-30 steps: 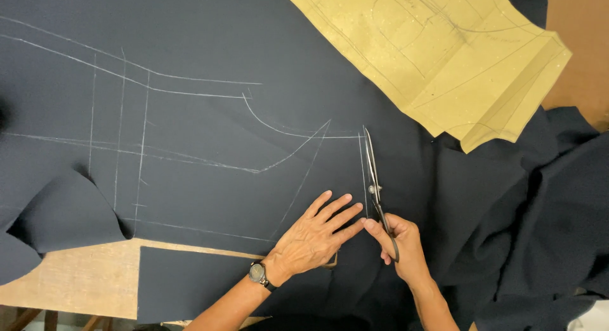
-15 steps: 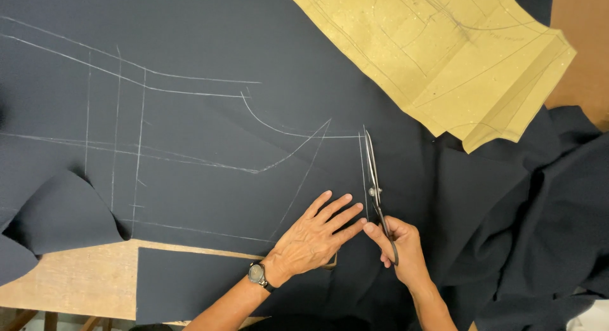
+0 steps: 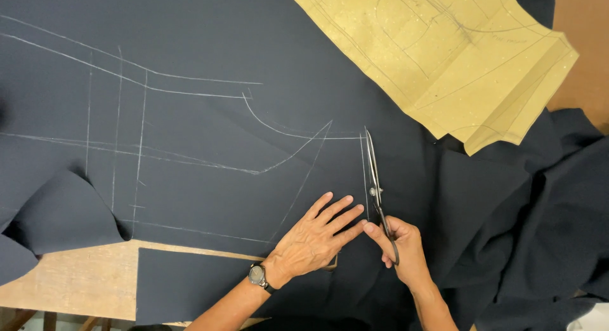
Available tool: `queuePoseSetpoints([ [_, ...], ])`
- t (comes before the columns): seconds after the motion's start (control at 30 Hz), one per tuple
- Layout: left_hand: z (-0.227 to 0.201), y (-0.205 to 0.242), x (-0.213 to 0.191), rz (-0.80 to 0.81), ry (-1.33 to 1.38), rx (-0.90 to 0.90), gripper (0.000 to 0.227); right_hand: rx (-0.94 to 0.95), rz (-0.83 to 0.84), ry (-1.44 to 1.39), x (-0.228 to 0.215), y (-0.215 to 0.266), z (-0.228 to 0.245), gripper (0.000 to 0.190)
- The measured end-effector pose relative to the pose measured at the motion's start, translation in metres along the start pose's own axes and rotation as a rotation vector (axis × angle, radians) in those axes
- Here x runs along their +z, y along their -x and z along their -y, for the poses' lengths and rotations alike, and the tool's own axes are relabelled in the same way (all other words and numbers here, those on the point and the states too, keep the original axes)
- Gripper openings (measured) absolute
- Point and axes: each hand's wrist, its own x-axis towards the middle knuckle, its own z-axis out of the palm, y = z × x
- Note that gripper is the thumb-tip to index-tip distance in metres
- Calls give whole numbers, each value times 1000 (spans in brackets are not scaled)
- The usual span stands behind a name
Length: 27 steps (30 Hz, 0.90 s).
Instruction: The person uses a ruler and chalk to draw straight lines on a large piece of dark fabric. They then use scissors to cut the fabric along the marked lines, following a pattern.
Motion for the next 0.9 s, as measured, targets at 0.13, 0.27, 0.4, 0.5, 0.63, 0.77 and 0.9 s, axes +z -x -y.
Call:
queuePoseSetpoints([
  [0.13,1,1,0,3,-6,2,53,7,6,5,0,0,-2,51],
  [0.27,1,0,0,-22,15,3,47,17,8,7,1,0,1,48],
  [0.4,1,1,0,-17,26,0,46,18,16,13,2,1,3,41],
  [0.5,0,0,1,-34,18,-4,45,-5,24,20,2,2,8,50],
  [0.63,-7,-10,-14,-50,55,-39,53,-25,24,52,-12,-1,-6,52],
  [0.77,-10,-31,-23,-185,29,-112,40,49,111,95,-47,-3,4,46],
  [0.9,2,-44,-13,-221,-111,-138,40,136,215,246,-86,-12,54,52],
])
